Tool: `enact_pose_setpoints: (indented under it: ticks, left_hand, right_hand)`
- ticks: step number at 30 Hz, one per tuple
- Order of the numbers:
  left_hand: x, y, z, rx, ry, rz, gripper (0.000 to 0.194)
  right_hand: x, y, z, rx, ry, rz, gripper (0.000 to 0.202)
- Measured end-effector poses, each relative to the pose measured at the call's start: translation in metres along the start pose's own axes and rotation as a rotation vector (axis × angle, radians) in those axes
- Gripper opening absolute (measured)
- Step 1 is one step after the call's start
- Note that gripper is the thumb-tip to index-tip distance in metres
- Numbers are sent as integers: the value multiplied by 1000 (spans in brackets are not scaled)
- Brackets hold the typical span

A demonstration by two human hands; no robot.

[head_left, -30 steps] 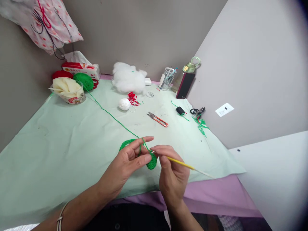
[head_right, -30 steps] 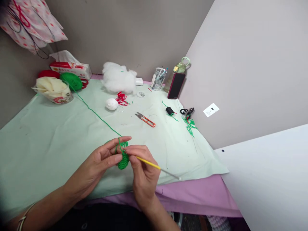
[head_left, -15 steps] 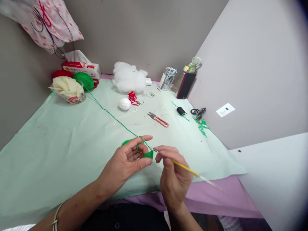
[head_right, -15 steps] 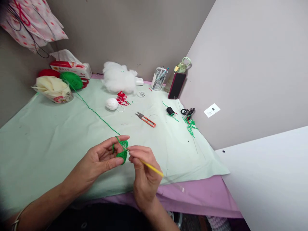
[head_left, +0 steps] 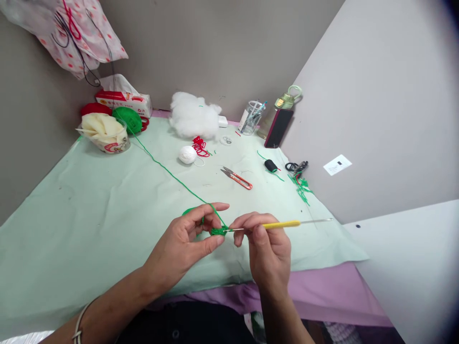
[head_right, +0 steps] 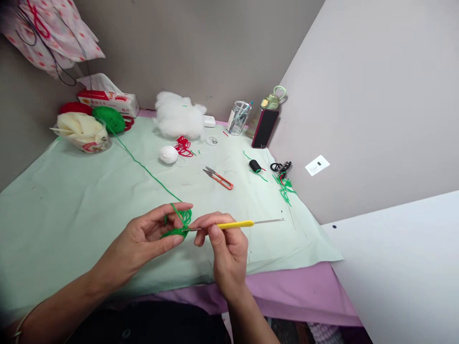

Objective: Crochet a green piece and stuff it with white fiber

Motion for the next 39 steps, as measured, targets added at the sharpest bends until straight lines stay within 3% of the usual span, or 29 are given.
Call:
enact_pose_setpoints:
  ticks: [6, 17, 28, 36, 39]
  left_hand:
    - [-4, 0, 2, -5, 80, 36, 40]
    - [-7, -3, 3, -7, 143, 43, 39]
    - [-10, -6, 6, 35, 256, 116, 33]
    - [7, -2, -16, -117, -222, 46, 55]
    - [16, -5, -25, -240, -418, -31, 54]
  right_hand:
    - [5, -2, -21, -166, -243, -60, 22]
    - [6, -4, -25, -208, -247, -43, 22]
    - [31, -16, -48, -479, -684, -277, 24]
    - [37, -32, -39, -720, -987, -115, 41]
    - [30, -30, -38, -642, -847, -50, 36]
Point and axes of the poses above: each hand's wrist, its own y-axis towards the middle knuckle, its own x-axis out of the palm, z = x × y, the point moved 9 cm from there along y, towards the middle knuckle, and after that the axes turned 2 degrees about -x, right-handed, at the moved point
